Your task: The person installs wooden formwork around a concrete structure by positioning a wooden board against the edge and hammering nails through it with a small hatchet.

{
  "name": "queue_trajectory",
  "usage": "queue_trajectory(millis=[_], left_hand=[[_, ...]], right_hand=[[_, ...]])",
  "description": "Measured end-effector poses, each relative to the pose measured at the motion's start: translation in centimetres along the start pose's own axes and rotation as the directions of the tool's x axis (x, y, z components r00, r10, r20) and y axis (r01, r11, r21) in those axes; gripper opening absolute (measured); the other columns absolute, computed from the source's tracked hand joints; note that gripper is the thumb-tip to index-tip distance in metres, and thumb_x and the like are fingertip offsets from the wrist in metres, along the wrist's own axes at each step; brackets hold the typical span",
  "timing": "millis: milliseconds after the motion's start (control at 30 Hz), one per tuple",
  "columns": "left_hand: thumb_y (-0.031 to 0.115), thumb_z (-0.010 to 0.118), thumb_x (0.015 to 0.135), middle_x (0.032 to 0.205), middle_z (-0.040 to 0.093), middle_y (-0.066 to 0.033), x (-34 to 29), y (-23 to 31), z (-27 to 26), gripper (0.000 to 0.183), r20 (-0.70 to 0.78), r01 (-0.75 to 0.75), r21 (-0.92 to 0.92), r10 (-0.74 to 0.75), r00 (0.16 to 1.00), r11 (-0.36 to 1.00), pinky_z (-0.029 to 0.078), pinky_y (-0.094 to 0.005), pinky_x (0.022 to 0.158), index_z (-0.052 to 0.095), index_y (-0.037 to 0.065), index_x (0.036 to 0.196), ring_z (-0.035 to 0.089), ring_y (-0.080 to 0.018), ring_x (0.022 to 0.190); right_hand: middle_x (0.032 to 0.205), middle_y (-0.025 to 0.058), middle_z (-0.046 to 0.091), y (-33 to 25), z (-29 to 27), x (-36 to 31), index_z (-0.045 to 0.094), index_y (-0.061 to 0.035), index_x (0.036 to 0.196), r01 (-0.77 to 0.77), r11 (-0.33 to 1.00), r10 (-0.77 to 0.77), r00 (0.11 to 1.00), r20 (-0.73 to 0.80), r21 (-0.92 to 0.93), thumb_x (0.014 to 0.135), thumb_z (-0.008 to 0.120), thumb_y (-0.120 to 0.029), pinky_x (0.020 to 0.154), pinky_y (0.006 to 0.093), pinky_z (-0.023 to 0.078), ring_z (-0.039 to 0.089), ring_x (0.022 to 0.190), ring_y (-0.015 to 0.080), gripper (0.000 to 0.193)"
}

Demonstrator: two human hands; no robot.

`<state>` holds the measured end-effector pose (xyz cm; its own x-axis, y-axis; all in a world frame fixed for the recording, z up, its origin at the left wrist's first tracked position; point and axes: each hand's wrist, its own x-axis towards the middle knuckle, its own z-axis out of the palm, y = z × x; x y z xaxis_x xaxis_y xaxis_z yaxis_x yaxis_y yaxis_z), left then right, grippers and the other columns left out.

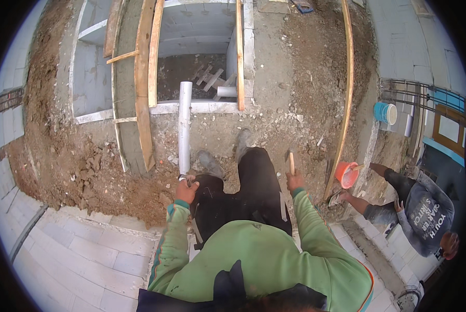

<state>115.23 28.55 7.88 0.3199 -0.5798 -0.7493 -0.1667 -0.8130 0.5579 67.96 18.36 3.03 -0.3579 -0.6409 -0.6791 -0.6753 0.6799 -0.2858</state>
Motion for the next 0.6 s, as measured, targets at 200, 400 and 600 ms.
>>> queue_trajectory(millis=[200,400,600], left_hand=[[0.025,0.071,0.080,0.077,0.061,-0.0101,6.2,2.0,2.5,0.040,0.088,-0.065,0.264,0.043,0.995,0.962,0.047,-0.0368,0.065,0.062,0.000,0.110,0.059,-0.0242,0.069],[0.030,0.071,0.079,0.074,0.062,-0.0169,25.5,-1.6,15.5,0.047,0.246,-0.254,0.369,0.169,0.954,0.894,0.046,-0.0407,0.065,0.060,-0.003,0.111,0.060,-0.0330,0.069],[0.035,0.069,0.081,0.083,0.063,-0.0239,40.3,-1.4,29.6,0.047,0.203,-0.422,0.378,0.371,0.906,0.824,0.047,-0.0449,0.071,0.060,-0.006,0.103,0.062,-0.0399,0.079]], right_hand=[[0.072,0.0068,0.056,-4.3,6.1,9.8,0.046,-0.0066,0.120,0.276,0.927,-0.287,0.958,0.007,0.254,0.092,0.055,-0.019,0.049,0.0346,0.044,0.053,0.056,0.0177,0.032],[0.097,0.0284,0.063,-9.9,13.9,30.9,0.047,-0.0056,0.123,0.405,0.914,-0.403,0.913,0.061,-0.016,0.093,0.050,-0.039,0.080,0.0498,0.046,0.060,0.094,0.0451,0.044],[0.096,0.0253,0.064,-14.4,19.9,46.2,0.052,-0.0057,0.119,0.455,0.841,-0.449,0.889,-0.091,0.294,0.091,0.052,-0.044,0.079,0.0473,0.047,0.061,0.093,0.0422,0.047]])
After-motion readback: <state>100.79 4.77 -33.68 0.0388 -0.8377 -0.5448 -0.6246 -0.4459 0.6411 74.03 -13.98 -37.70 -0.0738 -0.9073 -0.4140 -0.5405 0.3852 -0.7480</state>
